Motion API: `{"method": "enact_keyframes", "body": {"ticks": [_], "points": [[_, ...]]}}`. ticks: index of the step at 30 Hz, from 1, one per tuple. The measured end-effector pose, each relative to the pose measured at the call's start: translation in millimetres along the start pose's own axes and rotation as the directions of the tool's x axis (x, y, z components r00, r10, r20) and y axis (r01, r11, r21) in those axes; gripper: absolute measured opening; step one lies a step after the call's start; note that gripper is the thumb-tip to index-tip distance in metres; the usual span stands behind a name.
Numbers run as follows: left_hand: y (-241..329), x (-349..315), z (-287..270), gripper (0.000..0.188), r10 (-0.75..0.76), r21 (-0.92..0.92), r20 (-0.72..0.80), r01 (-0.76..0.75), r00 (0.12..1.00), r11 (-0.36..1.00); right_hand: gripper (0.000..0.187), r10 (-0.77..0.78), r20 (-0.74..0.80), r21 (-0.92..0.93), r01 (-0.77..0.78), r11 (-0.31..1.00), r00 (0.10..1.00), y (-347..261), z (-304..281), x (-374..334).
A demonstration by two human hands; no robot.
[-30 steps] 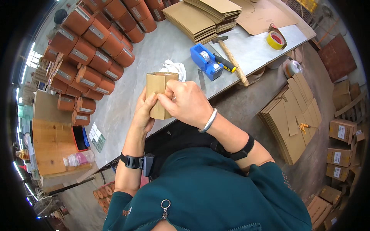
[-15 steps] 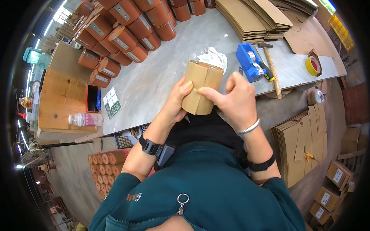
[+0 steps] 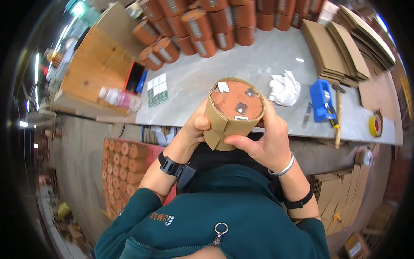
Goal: Applying labels to wooden cylindrical components and wrapping them in protective paper.
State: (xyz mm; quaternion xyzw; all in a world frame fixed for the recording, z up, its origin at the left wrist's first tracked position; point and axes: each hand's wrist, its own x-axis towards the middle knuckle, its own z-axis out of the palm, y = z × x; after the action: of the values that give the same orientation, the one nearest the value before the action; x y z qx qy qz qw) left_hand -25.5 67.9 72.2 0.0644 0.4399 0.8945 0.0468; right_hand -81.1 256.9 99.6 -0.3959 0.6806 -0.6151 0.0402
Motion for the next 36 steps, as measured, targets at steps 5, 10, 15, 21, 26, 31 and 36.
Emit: {"method": "enact_keyframes", "body": {"ticks": [5,10,15,21,26,31,36], "points": [[24,-60,-21,0.101,0.107,0.024,-0.1,-0.105,0.989,0.994,0.085,-0.094,0.192,0.093,0.077,0.993,0.977,2,42,12],[22,-149,-69,0.073,0.114,-0.162,-0.414,-0.197,0.903,0.967,0.047,0.017,0.477,0.037,-0.039,0.999,0.879,32,80,5],[-17,-291,-79,0.074,0.216,-0.211,-0.721,-0.505,0.659,0.837,0.037,0.089,0.614,-0.04,-0.082,0.996,0.784,82,93,3],[-107,-422,-47,0.072,-0.034,-0.011,-0.999,-0.868,-0.006,0.496,0.034,0.246,0.611,-0.138,-0.205,0.969,0.753,121,84,6],[-160,-513,-51,0.061,-0.31,0.186,-0.906,-0.929,-0.288,0.32,0.033,0.288,0.601,-0.237,-0.178,0.955,0.745,121,92,18],[-195,-597,-78,0.055,-0.464,0.306,-0.801,-0.925,-0.378,0.225,0.034,0.272,0.603,-0.228,-0.165,0.96,0.75,117,93,16],[-238,-661,-115,0.059,-0.548,0.351,-0.774,-0.935,-0.317,0.045,0.033,0.253,0.552,-0.237,-0.141,0.961,0.795,116,92,7]]}}
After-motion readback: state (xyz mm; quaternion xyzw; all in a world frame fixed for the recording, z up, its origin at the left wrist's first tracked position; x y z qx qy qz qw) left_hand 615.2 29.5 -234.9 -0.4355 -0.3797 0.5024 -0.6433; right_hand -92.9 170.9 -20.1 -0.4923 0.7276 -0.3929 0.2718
